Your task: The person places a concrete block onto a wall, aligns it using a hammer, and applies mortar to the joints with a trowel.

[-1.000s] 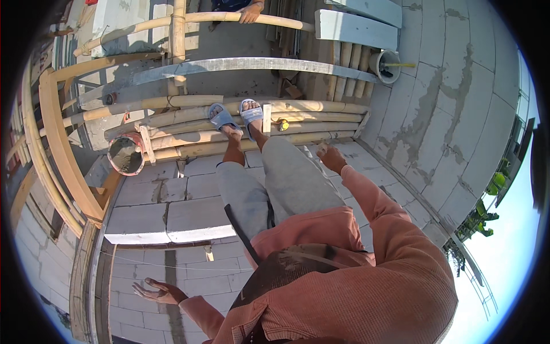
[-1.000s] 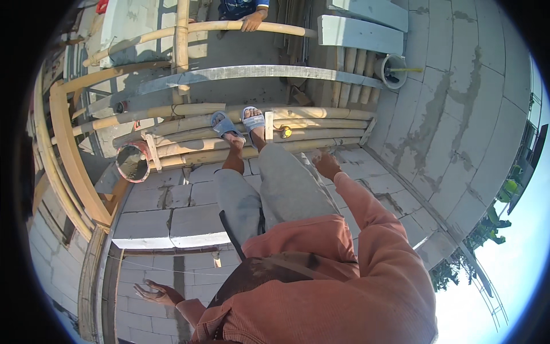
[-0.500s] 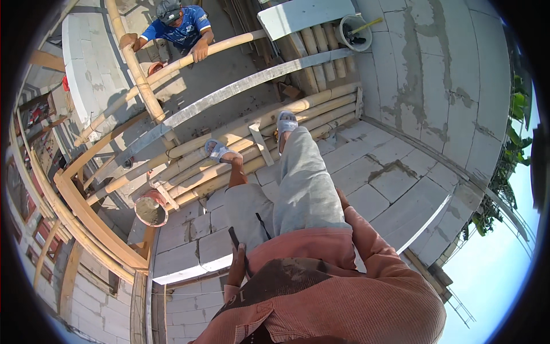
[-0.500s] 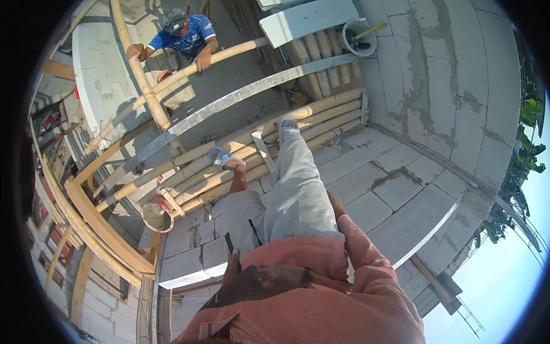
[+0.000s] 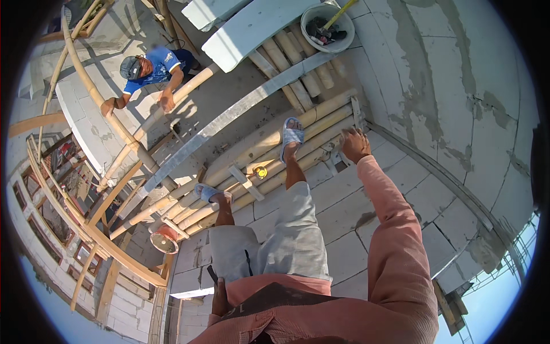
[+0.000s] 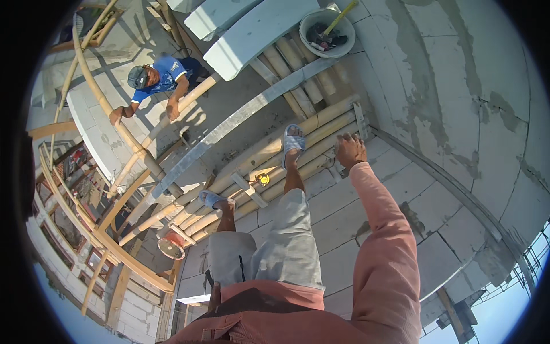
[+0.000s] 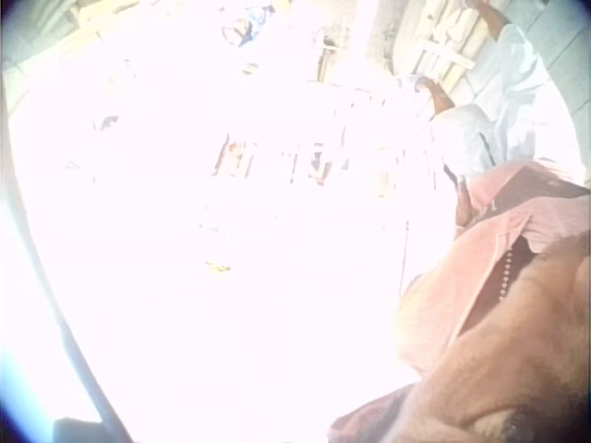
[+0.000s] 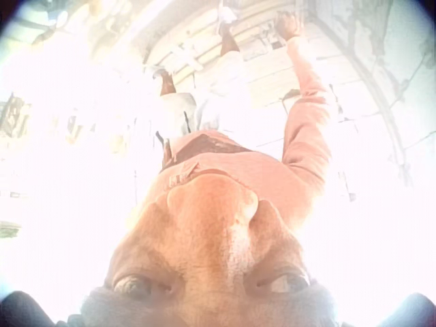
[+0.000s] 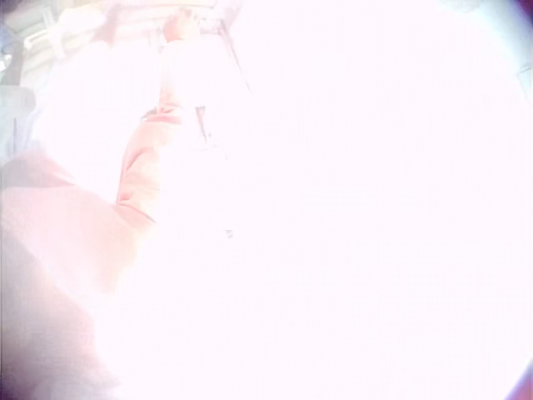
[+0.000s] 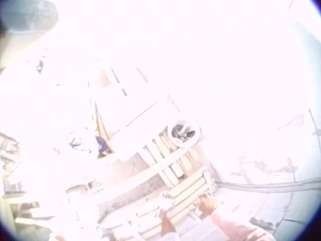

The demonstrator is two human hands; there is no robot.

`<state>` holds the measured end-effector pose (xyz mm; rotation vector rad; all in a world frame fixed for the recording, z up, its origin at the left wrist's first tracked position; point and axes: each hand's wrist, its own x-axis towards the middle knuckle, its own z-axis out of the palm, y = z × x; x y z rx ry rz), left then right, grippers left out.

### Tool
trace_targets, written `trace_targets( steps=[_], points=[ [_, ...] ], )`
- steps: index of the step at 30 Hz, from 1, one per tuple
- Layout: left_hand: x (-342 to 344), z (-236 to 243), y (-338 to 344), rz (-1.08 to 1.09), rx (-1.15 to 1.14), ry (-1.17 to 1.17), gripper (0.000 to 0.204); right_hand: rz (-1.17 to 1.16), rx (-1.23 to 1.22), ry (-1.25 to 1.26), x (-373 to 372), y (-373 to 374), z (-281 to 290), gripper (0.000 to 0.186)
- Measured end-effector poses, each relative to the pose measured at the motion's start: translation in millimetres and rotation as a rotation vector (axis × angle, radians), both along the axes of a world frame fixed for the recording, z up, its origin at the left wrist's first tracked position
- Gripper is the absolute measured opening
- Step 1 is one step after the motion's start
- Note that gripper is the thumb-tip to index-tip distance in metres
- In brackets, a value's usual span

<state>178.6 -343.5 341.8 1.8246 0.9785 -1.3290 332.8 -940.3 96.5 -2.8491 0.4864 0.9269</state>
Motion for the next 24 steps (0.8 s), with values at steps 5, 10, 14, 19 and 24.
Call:
trace_targets(
  steps=[5,10,14,19,24],
  points=[
    [21.6,-0.4,-63.1,0.023,0.153,0.072,0.068,0.318,-0.214,-0.281,157.4,-120.5,-91.3,0.023],
    [26.7,-10.7,-110.3,0.045,0.217,0.131,0.068,0.558,-0.356,-0.537,278.1,-211.2,-141.4,0.024],
    [24.0,-13.3,-135.2,0.095,0.280,0.146,0.068,0.471,-0.302,-0.396,351.2,-213.8,-148.0,0.032],
    [19.5,-21.0,-159.0,0.170,0.318,0.159,0.068,0.547,-0.428,-0.570,407.9,-248.5,-199.8,0.032],
    [15.7,-30.1,-171.4,0.237,0.345,0.168,0.068,0.637,-0.601,-0.501,434.3,-279.8,-229.0,0.034]
  ],
)
